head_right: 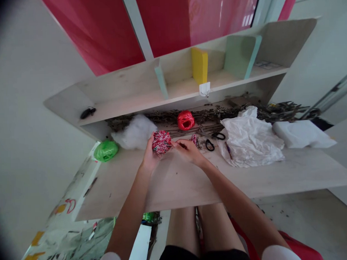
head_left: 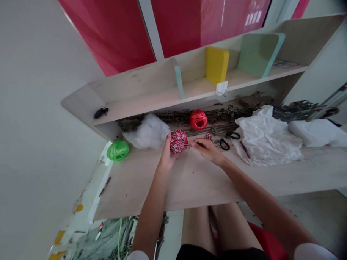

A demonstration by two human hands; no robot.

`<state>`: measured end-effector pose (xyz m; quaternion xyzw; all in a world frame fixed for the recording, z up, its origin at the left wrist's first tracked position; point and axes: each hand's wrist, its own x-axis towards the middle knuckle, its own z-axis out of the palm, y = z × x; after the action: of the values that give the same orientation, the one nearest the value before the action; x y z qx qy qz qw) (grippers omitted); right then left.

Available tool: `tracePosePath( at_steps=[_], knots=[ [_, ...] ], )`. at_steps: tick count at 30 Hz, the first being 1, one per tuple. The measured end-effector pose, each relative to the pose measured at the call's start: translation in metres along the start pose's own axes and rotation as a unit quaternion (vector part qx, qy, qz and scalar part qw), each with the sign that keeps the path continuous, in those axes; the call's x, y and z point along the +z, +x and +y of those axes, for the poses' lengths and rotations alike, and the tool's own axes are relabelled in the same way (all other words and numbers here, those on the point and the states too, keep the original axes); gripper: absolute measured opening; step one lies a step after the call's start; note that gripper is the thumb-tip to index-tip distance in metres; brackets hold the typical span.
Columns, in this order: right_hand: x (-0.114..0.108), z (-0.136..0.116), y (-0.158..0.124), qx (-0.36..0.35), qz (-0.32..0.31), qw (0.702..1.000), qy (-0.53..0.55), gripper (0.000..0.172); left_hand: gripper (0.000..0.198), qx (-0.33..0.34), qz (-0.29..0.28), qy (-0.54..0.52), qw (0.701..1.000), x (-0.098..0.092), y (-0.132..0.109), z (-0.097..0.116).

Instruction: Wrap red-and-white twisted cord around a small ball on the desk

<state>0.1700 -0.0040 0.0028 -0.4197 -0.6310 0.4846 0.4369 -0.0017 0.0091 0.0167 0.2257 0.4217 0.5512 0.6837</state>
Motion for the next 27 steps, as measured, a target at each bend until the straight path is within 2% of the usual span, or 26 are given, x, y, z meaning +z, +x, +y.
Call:
tracePosePath(
  at_steps=[8, 15, 19, 22, 24, 27],
  knots=[
    [-0.002, 0.001, 0.002, -0.001, 0.031, 0.999, -0.006, 0.053, 0.050, -0.044, -0.030, 0.027, 0.998, 0.000, -0.003, 0.000],
    [-0.001, 0.001, 0.003, -0.001, 0.047, 0.998, -0.033, 0.056, 0.050, -0.063, -0.030, 0.005, 0.998, 0.001, -0.004, 0.000],
    [0.002, 0.000, 0.002, 0.011, 0.047, 0.999, 0.004, 0.056, 0.042, -0.087, -0.072, -0.036, 0.993, 0.003, -0.007, -0.002],
    [0.003, -0.002, 0.002, 0.028, 0.031, 0.998, 0.045, 0.056, 0.043, -0.101, -0.102, -0.034, 0.989, 0.006, -0.008, -0.006],
    [0.003, -0.003, 0.001, 0.031, 0.022, 0.997, 0.071, 0.056, 0.043, -0.074, -0.096, -0.006, 0.993, 0.008, -0.007, -0.010],
    [0.002, -0.003, 0.001, 0.026, 0.017, 0.995, 0.090, 0.055, 0.035, 0.065, -0.043, 0.065, 0.995, 0.008, -0.003, -0.016]
  ],
)
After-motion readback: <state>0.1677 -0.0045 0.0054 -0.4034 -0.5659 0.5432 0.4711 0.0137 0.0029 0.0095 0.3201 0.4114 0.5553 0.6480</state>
